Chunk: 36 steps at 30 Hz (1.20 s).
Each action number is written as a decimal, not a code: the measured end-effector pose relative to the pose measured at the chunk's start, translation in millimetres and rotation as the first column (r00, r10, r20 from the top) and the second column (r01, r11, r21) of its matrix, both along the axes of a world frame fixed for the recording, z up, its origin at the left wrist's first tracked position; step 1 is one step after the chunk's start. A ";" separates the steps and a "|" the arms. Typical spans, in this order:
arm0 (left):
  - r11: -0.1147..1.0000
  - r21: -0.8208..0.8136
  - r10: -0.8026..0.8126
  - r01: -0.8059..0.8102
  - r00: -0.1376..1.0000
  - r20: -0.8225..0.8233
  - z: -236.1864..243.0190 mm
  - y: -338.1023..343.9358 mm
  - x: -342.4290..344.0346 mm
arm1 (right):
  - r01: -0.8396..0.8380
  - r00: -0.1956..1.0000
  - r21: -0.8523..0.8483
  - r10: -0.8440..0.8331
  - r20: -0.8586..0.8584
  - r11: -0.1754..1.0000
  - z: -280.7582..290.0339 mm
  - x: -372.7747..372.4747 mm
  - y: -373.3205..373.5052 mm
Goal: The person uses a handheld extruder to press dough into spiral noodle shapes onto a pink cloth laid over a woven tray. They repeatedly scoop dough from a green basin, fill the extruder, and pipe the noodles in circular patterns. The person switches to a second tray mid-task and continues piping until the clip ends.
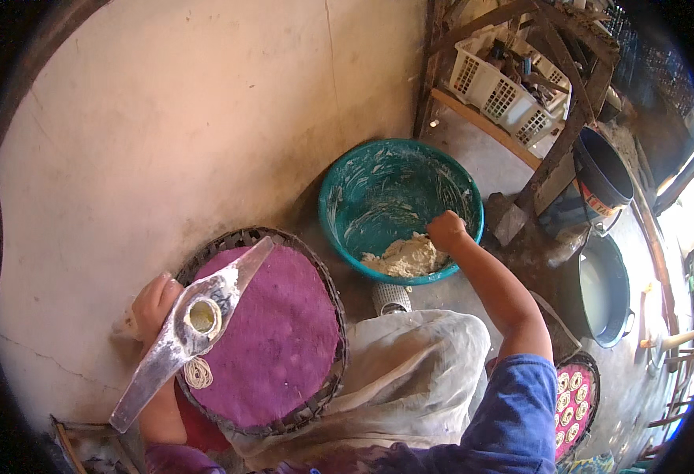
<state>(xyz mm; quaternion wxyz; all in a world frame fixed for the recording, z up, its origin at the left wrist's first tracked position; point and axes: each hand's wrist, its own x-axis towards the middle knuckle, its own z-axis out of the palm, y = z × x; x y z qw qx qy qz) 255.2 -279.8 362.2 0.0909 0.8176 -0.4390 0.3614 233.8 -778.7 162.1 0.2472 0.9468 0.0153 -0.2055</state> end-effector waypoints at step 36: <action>0.974 -0.228 -0.074 0.007 0.956 -0.284 21.2 35.9 -92.4 | -0.659 0.582 -0.052 0.552 0.598 0.750 294.0 -171.9 305.8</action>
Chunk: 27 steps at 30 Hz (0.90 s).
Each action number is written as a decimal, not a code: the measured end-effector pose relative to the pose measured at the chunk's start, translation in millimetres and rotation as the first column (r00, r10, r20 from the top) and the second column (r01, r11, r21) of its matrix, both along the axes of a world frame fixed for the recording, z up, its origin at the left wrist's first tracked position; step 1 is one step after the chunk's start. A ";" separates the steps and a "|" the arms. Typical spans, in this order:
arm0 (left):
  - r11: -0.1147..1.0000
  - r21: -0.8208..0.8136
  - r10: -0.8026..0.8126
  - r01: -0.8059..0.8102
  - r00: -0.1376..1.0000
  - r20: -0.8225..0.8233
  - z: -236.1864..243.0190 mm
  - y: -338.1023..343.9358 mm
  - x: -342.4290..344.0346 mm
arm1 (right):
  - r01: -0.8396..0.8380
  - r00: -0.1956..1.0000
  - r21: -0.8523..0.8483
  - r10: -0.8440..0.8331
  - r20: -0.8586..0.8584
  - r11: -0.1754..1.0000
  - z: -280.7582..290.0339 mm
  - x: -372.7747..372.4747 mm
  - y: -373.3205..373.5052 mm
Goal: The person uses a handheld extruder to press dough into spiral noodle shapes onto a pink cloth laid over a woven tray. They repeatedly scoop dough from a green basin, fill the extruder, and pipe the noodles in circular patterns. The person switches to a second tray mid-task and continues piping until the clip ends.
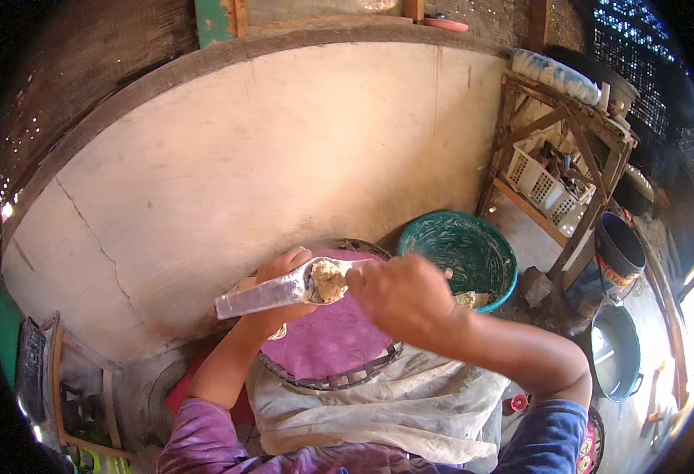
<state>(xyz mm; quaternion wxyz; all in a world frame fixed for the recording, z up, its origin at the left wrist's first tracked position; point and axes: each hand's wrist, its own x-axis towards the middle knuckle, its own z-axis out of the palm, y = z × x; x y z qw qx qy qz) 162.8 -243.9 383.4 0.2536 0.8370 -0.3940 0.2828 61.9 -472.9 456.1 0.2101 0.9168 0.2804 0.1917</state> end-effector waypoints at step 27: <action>0.941 -0.261 0.281 -0.217 0.930 0.239 13.1 51.0 13.4 | -0.156 0.939 0.165 0.094 0.332 0.974 32.1 -10.4 7.6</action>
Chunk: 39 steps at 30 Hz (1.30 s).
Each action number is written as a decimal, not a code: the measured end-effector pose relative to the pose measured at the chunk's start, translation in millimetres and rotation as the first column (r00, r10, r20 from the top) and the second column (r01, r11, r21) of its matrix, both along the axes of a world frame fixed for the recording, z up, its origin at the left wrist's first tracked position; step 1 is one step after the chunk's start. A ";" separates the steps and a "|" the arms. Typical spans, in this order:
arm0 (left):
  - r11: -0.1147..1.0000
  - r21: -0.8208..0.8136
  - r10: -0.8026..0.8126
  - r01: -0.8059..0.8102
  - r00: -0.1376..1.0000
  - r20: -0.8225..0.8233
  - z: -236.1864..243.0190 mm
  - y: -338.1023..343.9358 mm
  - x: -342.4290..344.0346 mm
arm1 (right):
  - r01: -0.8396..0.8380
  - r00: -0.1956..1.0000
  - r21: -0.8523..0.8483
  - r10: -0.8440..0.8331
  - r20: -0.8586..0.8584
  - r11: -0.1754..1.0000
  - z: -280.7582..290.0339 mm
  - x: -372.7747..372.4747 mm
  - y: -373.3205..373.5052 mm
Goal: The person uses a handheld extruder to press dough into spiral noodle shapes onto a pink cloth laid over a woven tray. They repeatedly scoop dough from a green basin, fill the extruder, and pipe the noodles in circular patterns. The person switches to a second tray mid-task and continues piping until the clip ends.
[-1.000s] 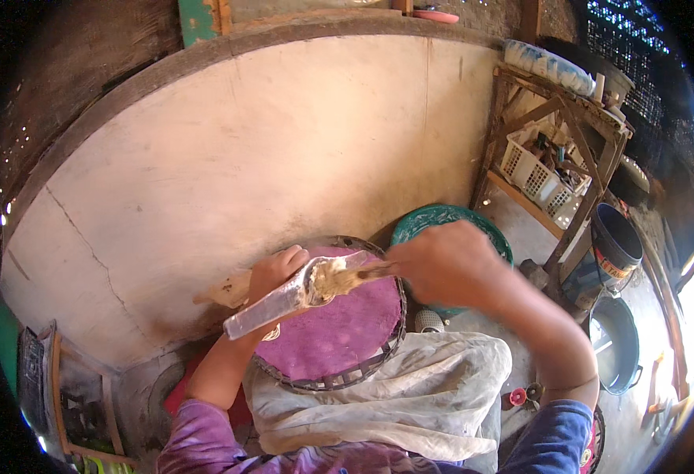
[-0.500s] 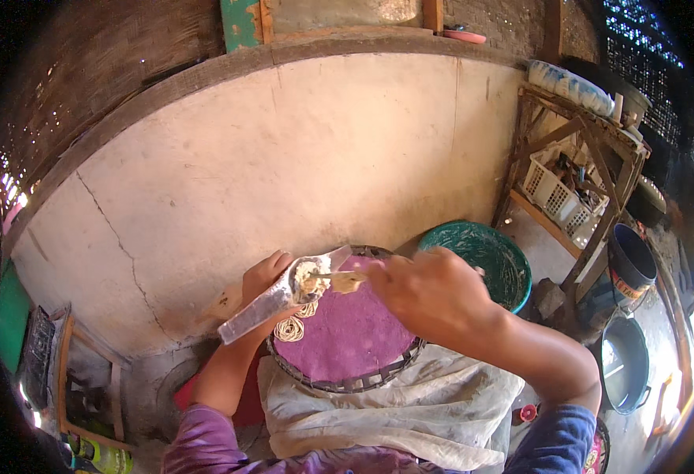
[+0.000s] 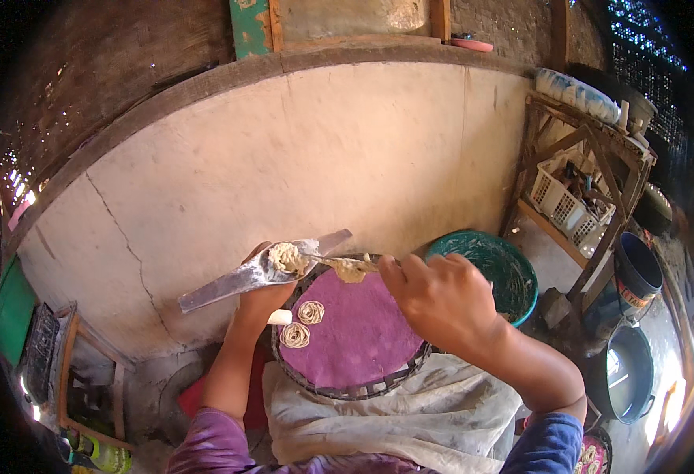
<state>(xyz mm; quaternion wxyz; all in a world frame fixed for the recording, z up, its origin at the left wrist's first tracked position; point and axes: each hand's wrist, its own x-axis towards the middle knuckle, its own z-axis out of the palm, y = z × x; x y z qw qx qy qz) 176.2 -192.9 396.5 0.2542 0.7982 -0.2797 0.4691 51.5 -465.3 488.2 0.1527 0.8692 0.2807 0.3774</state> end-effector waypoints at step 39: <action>0.957 0.150 0.257 -0.246 0.965 -0.053 0.3 -37.2 15.6 | 0.298 0.713 0.905 0.560 -0.422 0.303 -148.0 23.6 13.7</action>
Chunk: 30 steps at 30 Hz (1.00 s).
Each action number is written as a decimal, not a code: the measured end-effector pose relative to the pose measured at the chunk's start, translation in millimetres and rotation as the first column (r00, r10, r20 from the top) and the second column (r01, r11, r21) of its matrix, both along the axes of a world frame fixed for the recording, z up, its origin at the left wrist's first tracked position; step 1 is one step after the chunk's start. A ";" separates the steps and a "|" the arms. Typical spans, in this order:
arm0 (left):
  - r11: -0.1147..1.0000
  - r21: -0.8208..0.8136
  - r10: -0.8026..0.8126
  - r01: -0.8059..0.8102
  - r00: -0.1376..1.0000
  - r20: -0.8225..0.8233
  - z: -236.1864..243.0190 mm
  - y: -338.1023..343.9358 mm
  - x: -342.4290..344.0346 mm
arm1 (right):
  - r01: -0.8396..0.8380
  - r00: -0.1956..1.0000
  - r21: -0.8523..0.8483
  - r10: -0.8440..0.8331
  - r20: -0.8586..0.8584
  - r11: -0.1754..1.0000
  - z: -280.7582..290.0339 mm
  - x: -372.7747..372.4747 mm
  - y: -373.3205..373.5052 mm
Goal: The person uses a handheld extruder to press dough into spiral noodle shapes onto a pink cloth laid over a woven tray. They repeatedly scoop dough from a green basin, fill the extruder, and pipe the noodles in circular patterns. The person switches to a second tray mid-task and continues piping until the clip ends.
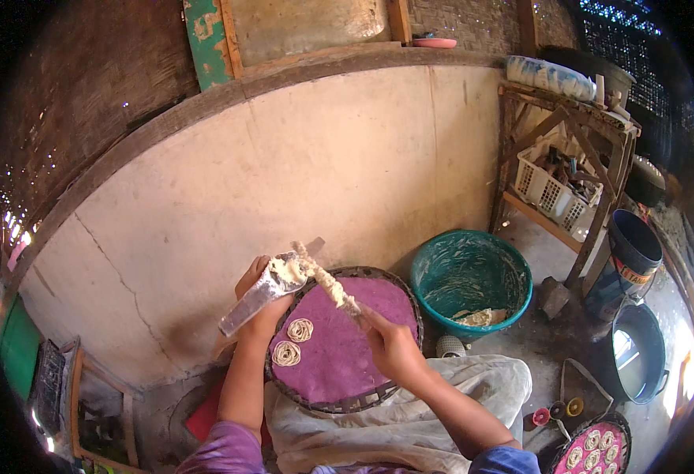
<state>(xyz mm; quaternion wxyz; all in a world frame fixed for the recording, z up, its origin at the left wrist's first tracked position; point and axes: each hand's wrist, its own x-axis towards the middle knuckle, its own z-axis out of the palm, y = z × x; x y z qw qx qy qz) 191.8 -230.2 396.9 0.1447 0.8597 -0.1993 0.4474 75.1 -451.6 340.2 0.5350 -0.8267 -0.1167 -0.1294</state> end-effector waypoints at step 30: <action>-0.712 -0.687 -0.700 -0.141 0.067 0.711 -28.9 -0.5 -9.8 | 0.080 0.287 0.987 0.945 -0.159 0.141 -27.3 -4.7 22.2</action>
